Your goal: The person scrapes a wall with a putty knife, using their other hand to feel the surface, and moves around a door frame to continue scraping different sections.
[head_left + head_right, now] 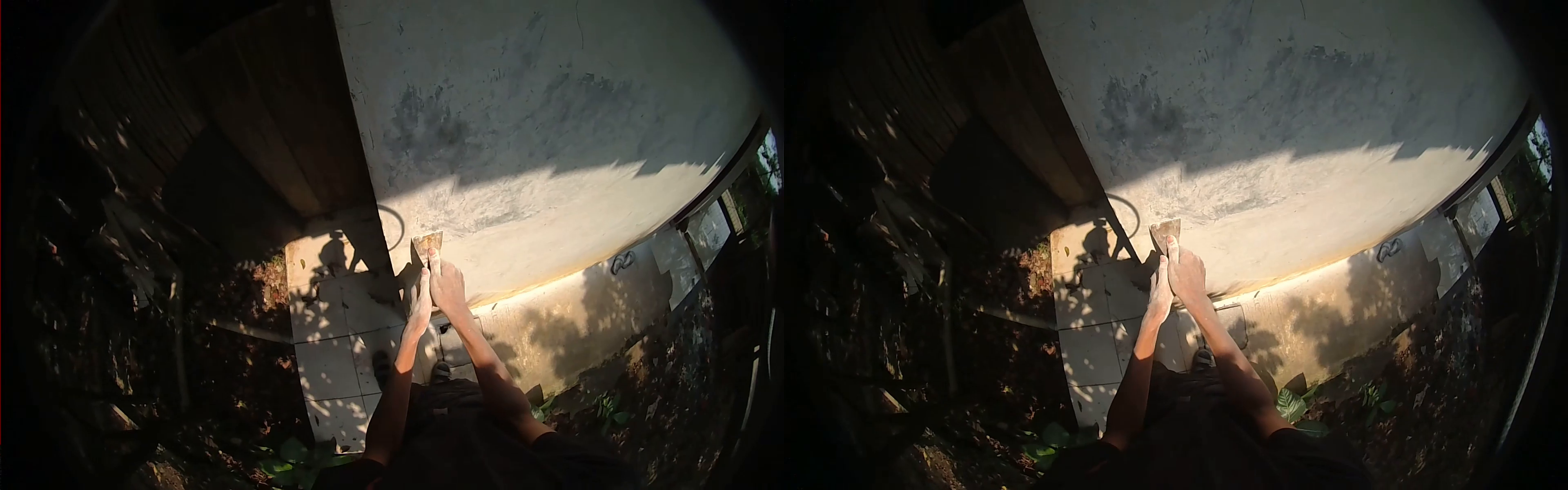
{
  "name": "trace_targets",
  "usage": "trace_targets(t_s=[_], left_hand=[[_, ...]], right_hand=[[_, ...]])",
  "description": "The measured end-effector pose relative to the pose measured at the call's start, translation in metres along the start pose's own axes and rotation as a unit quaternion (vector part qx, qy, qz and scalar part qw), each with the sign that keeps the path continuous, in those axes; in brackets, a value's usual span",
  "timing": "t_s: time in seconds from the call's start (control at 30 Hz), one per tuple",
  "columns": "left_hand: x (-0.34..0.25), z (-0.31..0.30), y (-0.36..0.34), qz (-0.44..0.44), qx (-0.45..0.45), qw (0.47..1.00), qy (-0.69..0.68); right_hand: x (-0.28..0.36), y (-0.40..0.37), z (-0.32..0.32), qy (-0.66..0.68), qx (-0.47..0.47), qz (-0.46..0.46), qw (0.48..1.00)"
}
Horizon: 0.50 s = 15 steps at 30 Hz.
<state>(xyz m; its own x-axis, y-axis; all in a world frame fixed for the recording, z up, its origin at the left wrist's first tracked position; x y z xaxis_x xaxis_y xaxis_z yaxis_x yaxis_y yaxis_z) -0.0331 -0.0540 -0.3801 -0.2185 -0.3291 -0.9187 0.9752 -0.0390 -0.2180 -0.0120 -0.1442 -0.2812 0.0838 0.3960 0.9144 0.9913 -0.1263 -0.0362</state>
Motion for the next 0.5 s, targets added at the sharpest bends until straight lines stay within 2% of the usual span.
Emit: trace_targets(t_s=[0.07, 0.1, 0.13, 0.2, 0.23, 0.3, 0.33, 0.4, 0.43, 0.5], left_hand=[[-0.026, 0.007, -0.007, 0.123, -0.013, 0.989, 0.087], [-0.033, 0.007, -0.009, 0.061, -0.022, 0.993, 0.099], [-0.038, 0.013, -0.012, 0.093, -0.045, 0.994, 0.025], [-0.046, 0.019, -0.019, 0.116, -0.082, 0.99, 0.012], [-0.045, 0.022, -0.022, 0.106, -0.134, 0.985, -0.034], [-0.033, 0.02, -0.022, 0.113, -0.16, 0.98, -0.035], [-0.027, 0.015, -0.022, 0.115, -0.186, 0.975, -0.038], [-0.03, 0.009, -0.018, 0.128, -0.194, 0.972, -0.026], [-0.041, 0.008, -0.018, 0.159, -0.196, 0.967, 0.015], [-0.062, 0.007, -0.015, 0.19, -0.2, 0.957, 0.094]], right_hand=[[0.023, -0.002, -0.014, -0.141, -0.078, -0.157, 0.974], [0.022, 0.001, -0.02, -0.184, -0.048, -0.145, 0.971], [0.019, 0.003, -0.025, -0.179, -0.049, -0.142, 0.972], [0.006, 0.009, -0.051, 0.029, -0.175, -0.06, 0.982], [0.003, 0.015, -0.052, 0.033, -0.177, -0.063, 0.982], [-0.005, 0.017, -0.068, 0.016, -0.34, -0.06, 0.938], [-0.001, 0.021, -0.069, 0.018, -0.339, -0.062, 0.938], [0.002, 0.03, -0.072, 0.042, -0.36, -0.001, 0.932], [0.009, 0.036, -0.071, 0.044, -0.36, -0.003, 0.932], [0.005, 0.042, -0.064, 0.14, -0.355, 0.064, 0.922]])
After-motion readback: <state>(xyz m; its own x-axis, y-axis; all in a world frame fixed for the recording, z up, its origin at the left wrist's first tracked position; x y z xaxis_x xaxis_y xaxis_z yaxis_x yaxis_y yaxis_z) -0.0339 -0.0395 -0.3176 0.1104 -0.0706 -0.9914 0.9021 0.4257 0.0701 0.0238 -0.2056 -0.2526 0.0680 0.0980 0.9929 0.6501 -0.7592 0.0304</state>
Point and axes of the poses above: each hand's wrist, its own y-axis towards the middle knuckle, its own z-axis out of the palm, x = y × z, the point moved 6 cm from there along y, towards the middle knuckle, and after that the axes turned 1 degree about x, right-handed, at the moved point
